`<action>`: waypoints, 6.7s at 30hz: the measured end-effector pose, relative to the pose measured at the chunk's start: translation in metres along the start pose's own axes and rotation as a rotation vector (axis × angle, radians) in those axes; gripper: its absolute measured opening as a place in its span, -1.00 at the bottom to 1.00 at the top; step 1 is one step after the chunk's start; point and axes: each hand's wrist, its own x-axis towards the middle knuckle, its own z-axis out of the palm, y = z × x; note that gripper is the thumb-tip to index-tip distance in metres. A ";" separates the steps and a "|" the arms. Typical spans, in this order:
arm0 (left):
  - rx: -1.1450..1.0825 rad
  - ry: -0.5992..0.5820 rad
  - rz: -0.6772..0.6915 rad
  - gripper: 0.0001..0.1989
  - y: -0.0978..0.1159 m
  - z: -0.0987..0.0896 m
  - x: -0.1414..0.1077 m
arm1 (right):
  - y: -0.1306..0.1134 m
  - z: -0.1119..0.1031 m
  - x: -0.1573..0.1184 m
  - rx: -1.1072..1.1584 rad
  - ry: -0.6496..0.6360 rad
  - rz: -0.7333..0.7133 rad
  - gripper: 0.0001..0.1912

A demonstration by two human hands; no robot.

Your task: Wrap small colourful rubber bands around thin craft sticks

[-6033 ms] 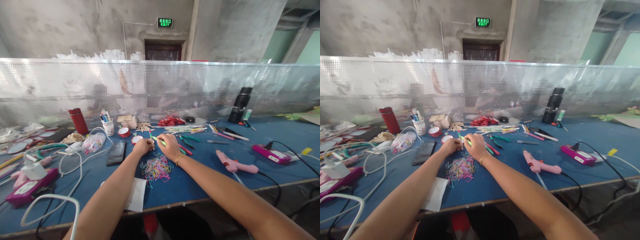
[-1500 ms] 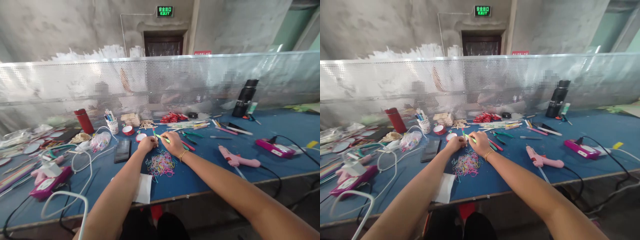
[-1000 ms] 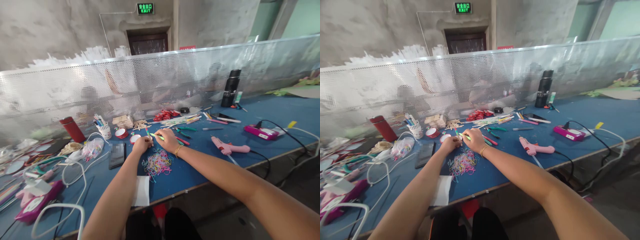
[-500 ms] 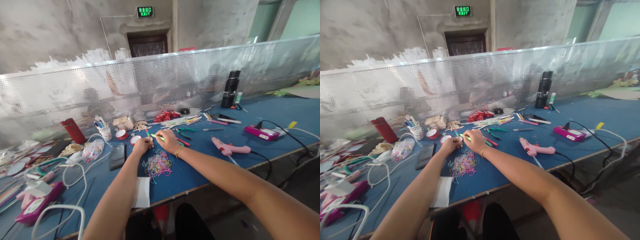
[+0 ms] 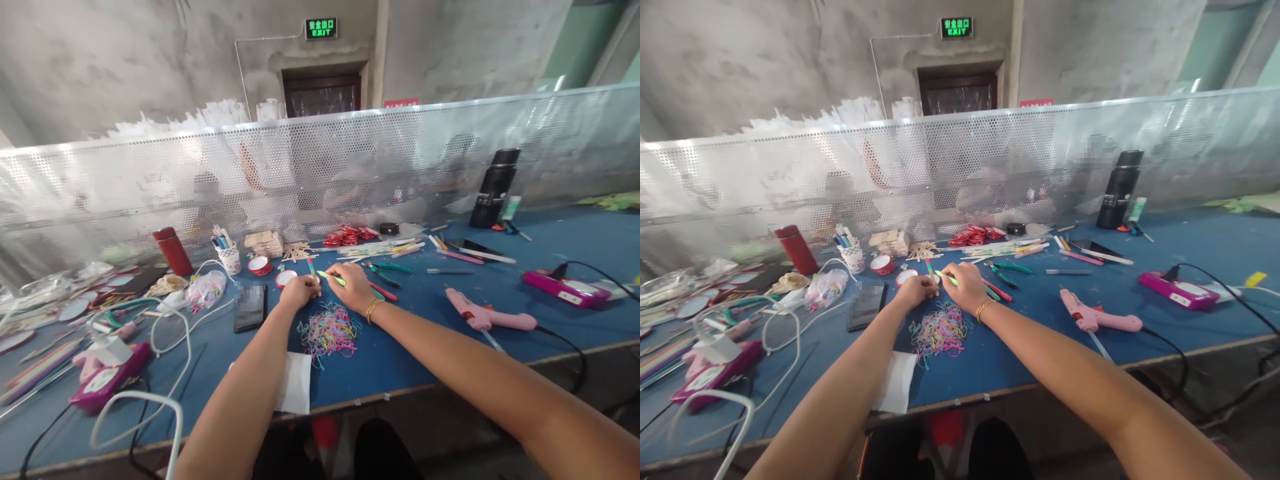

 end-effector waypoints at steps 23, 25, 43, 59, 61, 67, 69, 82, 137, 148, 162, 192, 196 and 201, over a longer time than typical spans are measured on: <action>-0.048 0.001 0.006 -0.85 -0.003 0.001 0.004 | -0.003 0.001 0.000 0.008 -0.013 -0.038 -0.90; -0.048 0.003 -0.002 -0.85 -0.004 0.002 0.004 | -0.002 0.001 0.000 -0.009 -0.005 -0.024 -0.90; -0.045 0.001 -0.002 -0.83 -0.008 0.003 0.005 | -0.003 0.001 -0.001 0.016 0.007 -0.032 -0.89; -0.078 -0.018 -0.005 -0.82 -0.006 0.002 0.004 | -0.006 0.000 0.000 0.002 -0.012 -0.043 -0.88; -0.059 -0.011 -0.005 -0.81 -0.006 0.002 0.005 | -0.006 0.000 0.001 -0.004 -0.004 -0.030 -0.88; -0.052 -0.008 -0.001 -0.84 -0.005 0.002 0.004 | -0.005 0.000 0.000 0.007 0.006 -0.030 -0.87; -0.060 -0.011 0.006 -0.86 -0.004 0.001 0.003 | -0.005 0.001 0.000 0.007 -0.003 -0.046 -0.87; -0.076 -0.015 0.007 -0.84 -0.002 0.000 0.002 | -0.004 0.002 0.001 -0.001 0.007 -0.052 -0.89; -0.068 -0.012 0.000 -0.84 0.001 0.000 0.000 | -0.004 0.002 0.001 -0.022 0.029 -0.030 -0.87; -0.044 -0.005 -0.026 -0.81 -0.001 0.001 0.002 | -0.004 0.002 0.000 -0.018 0.029 -0.017 -0.88; -0.037 0.010 0.033 -0.80 -0.011 0.004 0.008 | -0.004 0.003 0.000 -0.018 -0.002 -0.036 -0.88; -0.036 -0.005 -0.004 -0.75 -0.004 0.001 0.004 | -0.005 0.000 0.001 -0.048 -0.006 0.007 -0.90; -0.039 0.003 -0.004 -0.77 -0.004 0.001 0.003 | -0.006 -0.001 0.001 -0.027 -0.006 -0.004 -0.91; -0.036 -0.002 0.001 -0.77 -0.002 -0.001 0.002 | -0.006 0.001 0.001 -0.040 -0.019 -0.015 -0.91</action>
